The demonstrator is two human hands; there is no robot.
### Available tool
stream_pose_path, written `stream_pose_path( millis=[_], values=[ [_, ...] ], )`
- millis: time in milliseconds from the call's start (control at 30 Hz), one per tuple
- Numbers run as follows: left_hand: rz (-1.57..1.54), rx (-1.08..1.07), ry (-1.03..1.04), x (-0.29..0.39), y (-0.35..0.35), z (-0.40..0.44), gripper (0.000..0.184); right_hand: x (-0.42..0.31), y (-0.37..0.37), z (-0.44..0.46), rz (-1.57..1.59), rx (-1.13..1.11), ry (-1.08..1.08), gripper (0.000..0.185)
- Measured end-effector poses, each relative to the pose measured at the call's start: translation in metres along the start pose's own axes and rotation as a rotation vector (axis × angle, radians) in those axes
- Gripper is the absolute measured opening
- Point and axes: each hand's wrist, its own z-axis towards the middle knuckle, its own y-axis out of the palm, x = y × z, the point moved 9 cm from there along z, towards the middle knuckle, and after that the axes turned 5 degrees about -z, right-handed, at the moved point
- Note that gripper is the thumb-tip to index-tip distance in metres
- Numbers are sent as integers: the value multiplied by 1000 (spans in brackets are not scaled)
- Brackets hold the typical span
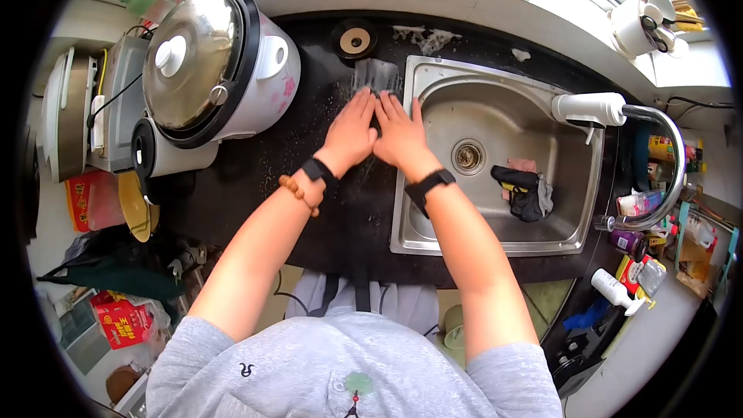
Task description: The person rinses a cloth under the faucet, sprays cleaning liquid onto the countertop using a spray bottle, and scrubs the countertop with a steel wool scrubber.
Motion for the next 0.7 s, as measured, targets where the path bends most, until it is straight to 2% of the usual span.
stream_pose_path(
  millis=[67,167,267,400,433,533,567,600,667,700],
  values=[
    [21,-40,-34,4,4,-35,69,-16,9,-28,64,-24,-38,74],
    [4,-51,-51,-1,-2,-45,69,-28,7,-28,40,24,-46,70],
    [52,-41,-36,-20,-4,-10,68,-17,2,2,-7,79,-55,69],
    [51,-53,40,-38,-12,40,67,-4,-1,53,-95,-17,71,69],
    [19,-34,12,-40,-10,37,67,-7,-15,52,-104,158,42,58],
    [-5,-60,-102,-28,0,1,68,13,-58,74,258,-82,174,41],
    [15,-41,-65,-20,7,-19,70,29,-81,73,483,264,263,29],
    [18,-28,-67,-19,0,-18,71,26,-86,79,414,316,208,29],
    [23,-36,-60,-7,2,-40,71,43,-99,97,517,477,308,30],
    [14,-50,-53,-2,3,-47,71,51,-91,110,472,499,346,31]
  ],
)
